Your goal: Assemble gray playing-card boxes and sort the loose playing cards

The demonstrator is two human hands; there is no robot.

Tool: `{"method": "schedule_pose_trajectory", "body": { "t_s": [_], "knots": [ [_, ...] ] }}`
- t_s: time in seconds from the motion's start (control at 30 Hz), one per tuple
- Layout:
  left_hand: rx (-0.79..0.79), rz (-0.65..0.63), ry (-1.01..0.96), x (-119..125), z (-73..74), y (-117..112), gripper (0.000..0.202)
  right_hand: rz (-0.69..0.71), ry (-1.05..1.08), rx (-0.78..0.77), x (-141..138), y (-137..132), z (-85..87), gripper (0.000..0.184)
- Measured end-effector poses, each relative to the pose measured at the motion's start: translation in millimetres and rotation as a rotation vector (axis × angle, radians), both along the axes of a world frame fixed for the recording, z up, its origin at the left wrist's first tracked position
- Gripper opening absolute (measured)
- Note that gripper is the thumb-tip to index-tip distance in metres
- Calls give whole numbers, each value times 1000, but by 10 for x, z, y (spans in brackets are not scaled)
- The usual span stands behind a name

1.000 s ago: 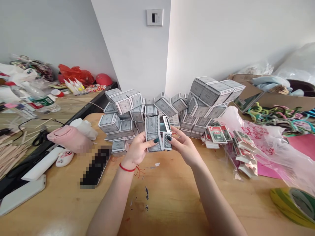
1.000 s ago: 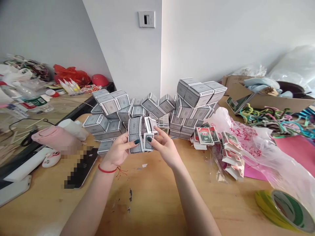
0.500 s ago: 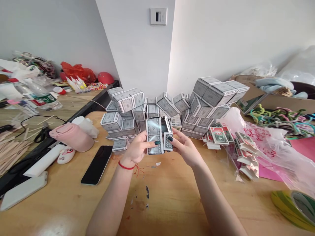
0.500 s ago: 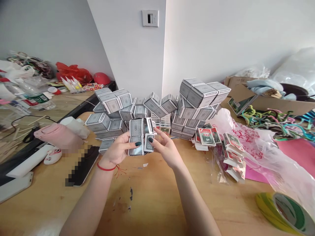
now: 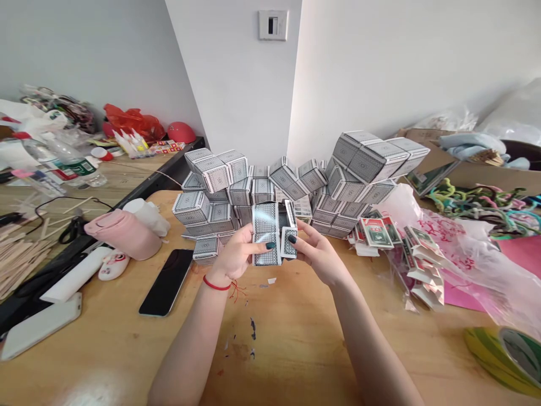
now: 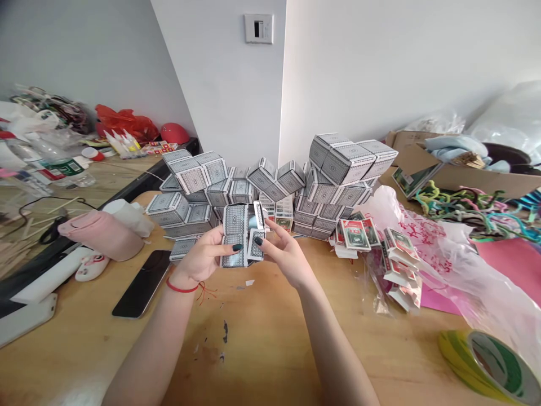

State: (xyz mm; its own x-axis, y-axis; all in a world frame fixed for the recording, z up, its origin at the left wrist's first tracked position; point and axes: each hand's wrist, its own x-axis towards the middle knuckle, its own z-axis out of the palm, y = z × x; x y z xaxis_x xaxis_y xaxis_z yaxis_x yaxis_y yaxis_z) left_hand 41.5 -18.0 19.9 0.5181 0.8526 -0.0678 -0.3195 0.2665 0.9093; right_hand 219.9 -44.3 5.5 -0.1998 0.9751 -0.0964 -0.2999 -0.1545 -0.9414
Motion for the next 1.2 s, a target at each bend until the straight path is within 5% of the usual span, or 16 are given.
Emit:
{"method": "schedule_pose_trajectory", "body": {
  "t_s": [1.2],
  "knots": [
    [-53, 63, 20, 32, -15, -9, 37, 97, -8, 31, 7, -15, -7, 82]
  ]
}}
